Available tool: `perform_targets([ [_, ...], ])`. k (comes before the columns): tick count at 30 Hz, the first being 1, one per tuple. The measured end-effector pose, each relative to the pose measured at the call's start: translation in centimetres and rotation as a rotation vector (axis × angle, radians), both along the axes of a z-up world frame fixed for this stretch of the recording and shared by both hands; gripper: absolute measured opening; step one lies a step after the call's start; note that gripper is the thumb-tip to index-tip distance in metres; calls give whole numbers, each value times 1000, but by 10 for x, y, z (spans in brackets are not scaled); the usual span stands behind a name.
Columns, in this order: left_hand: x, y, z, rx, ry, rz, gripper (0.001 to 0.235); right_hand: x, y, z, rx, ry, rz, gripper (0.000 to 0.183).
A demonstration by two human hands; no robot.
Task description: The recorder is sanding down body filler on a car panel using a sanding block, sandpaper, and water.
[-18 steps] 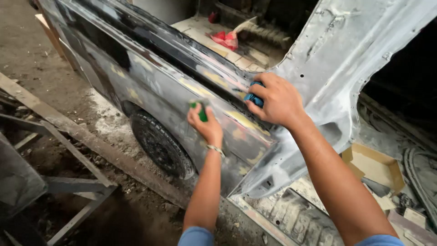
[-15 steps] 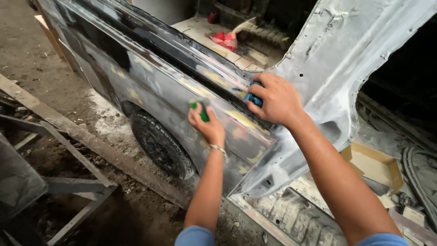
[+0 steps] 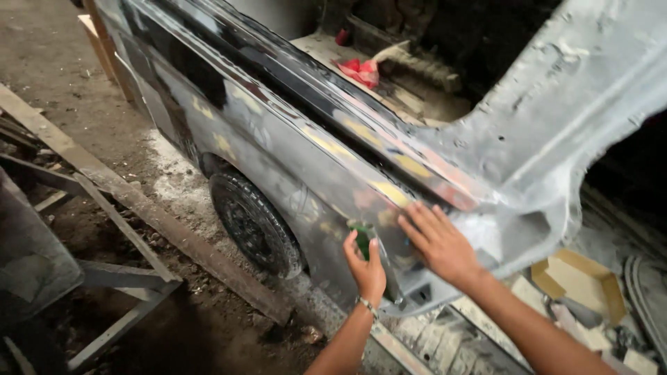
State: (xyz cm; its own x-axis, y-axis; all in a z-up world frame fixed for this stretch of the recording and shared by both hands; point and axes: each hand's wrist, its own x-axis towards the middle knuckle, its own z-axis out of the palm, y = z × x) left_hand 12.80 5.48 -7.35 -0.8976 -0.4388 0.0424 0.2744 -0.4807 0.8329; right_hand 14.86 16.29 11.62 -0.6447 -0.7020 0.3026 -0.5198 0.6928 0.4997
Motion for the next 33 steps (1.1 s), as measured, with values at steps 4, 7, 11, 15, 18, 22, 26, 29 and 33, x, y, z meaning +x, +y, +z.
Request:
perform_targets([
  [4,-5,7,-20,-14,-38,44,49,-31,-26,3,-95,-113,41,54],
  [7,-5,5,-28,-23,-65,35,49,-74,-55,10,-64,-178,105,50],
  [11,-3,-12,-26,-37,-34,42,49,-152,-88,-9,19,-189,208,54],
  [15,-1,-33,-33,-112,-77,112,49,-220,-135,-24,-26,-291,301,43],
  [18,-1,-43,-49,-51,-127,76,50,-247,-158,-23,-29,-311,323,37],
  [22,13,-62,-23,-17,-373,-46,51,-209,-152,3,3,-397,360,40],
  [26,9,-31,-65,-90,-158,138,50,-146,-106,13,100,-414,287,23],
  [29,14,-12,-57,-28,-137,77,52,-88,-61,22,17,-425,255,34],
  [33,28,3,-46,-71,-143,31,52,-25,-14,31,-45,-454,183,53],
])
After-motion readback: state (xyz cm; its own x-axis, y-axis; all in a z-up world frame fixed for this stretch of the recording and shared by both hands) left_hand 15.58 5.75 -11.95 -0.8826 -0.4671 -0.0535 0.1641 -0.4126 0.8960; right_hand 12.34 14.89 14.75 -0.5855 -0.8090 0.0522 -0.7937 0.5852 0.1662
